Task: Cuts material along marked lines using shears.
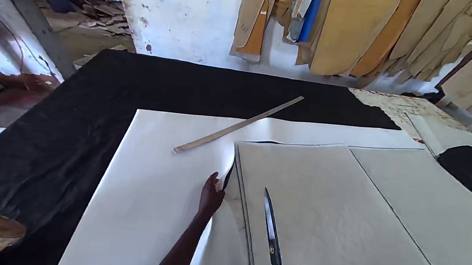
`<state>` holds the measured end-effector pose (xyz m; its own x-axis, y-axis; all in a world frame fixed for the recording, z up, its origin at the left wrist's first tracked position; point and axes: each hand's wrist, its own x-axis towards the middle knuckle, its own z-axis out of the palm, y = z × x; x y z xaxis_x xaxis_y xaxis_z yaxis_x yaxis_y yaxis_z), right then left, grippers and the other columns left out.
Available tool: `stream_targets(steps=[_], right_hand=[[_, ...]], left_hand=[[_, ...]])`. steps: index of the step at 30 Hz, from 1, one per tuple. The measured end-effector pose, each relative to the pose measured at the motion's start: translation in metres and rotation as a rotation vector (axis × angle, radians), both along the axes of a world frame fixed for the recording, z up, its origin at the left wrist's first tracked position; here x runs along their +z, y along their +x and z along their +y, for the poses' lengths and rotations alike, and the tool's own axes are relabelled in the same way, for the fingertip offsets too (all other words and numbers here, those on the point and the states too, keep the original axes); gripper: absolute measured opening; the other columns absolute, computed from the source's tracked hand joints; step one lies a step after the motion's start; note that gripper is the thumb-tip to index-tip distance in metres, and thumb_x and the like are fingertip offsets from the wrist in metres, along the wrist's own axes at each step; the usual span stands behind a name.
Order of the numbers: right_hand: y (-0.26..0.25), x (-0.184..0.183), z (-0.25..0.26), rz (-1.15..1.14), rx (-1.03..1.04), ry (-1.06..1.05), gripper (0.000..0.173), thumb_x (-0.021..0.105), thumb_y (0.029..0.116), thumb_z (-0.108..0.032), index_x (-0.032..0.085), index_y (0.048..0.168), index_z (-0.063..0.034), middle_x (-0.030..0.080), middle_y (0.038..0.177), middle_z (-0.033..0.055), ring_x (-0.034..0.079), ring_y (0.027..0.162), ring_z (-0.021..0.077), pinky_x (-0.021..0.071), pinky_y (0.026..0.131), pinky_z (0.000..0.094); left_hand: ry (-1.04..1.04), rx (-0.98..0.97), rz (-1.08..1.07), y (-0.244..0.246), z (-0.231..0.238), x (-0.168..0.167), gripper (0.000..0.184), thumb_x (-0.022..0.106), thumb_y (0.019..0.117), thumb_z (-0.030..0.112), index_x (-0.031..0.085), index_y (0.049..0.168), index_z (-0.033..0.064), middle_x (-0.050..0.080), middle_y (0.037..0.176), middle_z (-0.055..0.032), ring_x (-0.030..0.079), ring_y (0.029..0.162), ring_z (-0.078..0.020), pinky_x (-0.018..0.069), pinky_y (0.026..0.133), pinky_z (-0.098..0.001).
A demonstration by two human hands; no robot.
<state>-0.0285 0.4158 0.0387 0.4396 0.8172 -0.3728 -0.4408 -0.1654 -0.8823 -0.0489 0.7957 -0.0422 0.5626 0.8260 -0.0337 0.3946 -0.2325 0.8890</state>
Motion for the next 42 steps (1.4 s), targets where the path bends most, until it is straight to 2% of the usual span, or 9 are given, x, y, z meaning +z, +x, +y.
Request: stream_targets(steps=[3,4,6,9,11,16,21,26,42], right_hand=[[0.01,-0.01,0.039,0.029,0.039,-0.038,0.044,0.069,0.0945,-0.05,0.062,0.09,-0.0074,0.055,0.063,0.0025,0.054,0.047,0.0132,0.0503,0.043,0.0294],[0.015,-0.015,0.053,0.034,0.058,-0.053,0.047,0.07,0.0932,-0.054,0.062,0.091,-0.0077,0.055,0.063,0.0024,0.054,0.048,0.0133,0.0505,0.044,0.0295],[0.025,-0.023,0.087,0.037,0.107,-0.082,0.053,0.066,0.0925,-0.061,0.061,0.095,-0.0078,0.056,0.065,0.0024,0.056,0.05,0.0137,0.0521,0.046,0.03],[0.046,-0.036,0.14,0.099,0.193,-0.128,0.059,0.055,0.0967,-0.066,0.06,0.103,-0.0071,0.057,0.072,0.0032,0.059,0.057,0.0156,0.0558,0.055,0.0329],[0.062,-0.045,0.177,0.16,0.228,-0.18,0.062,0.049,0.0974,-0.069,0.059,0.104,-0.0082,0.057,0.074,0.0027,0.059,0.061,0.0157,0.0562,0.06,0.0336],[0.095,-0.059,0.267,0.181,0.161,-0.356,0.062,0.047,0.0983,-0.069,0.059,0.104,-0.0087,0.057,0.073,0.0029,0.059,0.059,0.0166,0.056,0.058,0.0344],[0.122,-0.066,0.327,0.175,0.026,-0.376,0.059,0.05,0.0983,-0.067,0.057,0.101,-0.0079,0.055,0.072,0.0037,0.057,0.056,0.0164,0.0545,0.054,0.0333],[0.139,-0.07,0.351,0.149,-0.032,-0.376,0.061,0.053,0.0959,-0.068,0.06,0.102,-0.0077,0.056,0.072,0.0044,0.056,0.055,0.016,0.0533,0.052,0.0313],[0.123,-0.073,0.352,0.05,-0.079,-0.35,0.045,0.06,0.1012,-0.05,0.06,0.099,-0.005,0.055,0.068,0.0042,0.056,0.051,0.015,0.0535,0.049,0.0297]], left_hand=[[-0.305,0.058,-0.381,-0.025,0.014,-0.019,0.07,0.066,0.0865,-0.003,0.044,0.151,0.0122,0.064,0.132,-0.0164,0.066,0.107,-0.0307,0.0566,0.085,-0.0509],[-0.375,0.065,-0.467,-0.031,0.016,-0.024,0.068,0.064,0.0874,-0.002,0.045,0.151,0.0141,0.065,0.13,-0.0138,0.066,0.106,-0.0273,0.0566,0.084,-0.0475],[-0.434,0.071,-0.592,-0.036,0.022,-0.034,0.065,0.062,0.088,-0.002,0.047,0.149,0.0115,0.066,0.129,-0.013,0.067,0.106,-0.0242,0.0575,0.086,-0.0433],[-0.464,0.066,-0.681,-0.036,0.026,-0.041,0.064,0.061,0.0871,-0.003,0.047,0.149,0.0073,0.066,0.129,-0.0146,0.066,0.109,-0.0247,0.0582,0.089,-0.0414],[-0.488,0.077,-0.713,-0.036,0.026,-0.041,0.066,0.061,0.0851,-0.004,0.047,0.149,0.0045,0.066,0.128,-0.0163,0.066,0.11,-0.0254,0.0583,0.089,-0.0402],[-0.558,0.092,-0.8,-0.037,0.025,-0.038,0.069,0.059,0.0826,-0.006,0.043,0.15,-0.0017,0.064,0.128,-0.0204,0.066,0.112,-0.0275,0.0579,0.092,-0.039],[-0.6,0.105,-0.872,-0.035,0.023,-0.037,0.071,0.056,0.0804,-0.009,0.038,0.149,-0.0069,0.061,0.133,-0.0232,0.065,0.116,-0.0294,0.058,0.094,-0.0389],[-0.619,0.107,-0.888,-0.035,0.022,-0.038,0.072,0.055,0.0802,-0.012,0.038,0.149,-0.0075,0.061,0.133,-0.0237,0.065,0.115,-0.0297,0.0581,0.094,-0.039],[-0.607,0.102,-0.915,-0.035,0.021,-0.04,0.071,0.056,0.0792,-0.011,0.039,0.148,-0.0085,0.061,0.131,-0.0247,0.066,0.113,-0.0307,0.0585,0.093,-0.0392]])
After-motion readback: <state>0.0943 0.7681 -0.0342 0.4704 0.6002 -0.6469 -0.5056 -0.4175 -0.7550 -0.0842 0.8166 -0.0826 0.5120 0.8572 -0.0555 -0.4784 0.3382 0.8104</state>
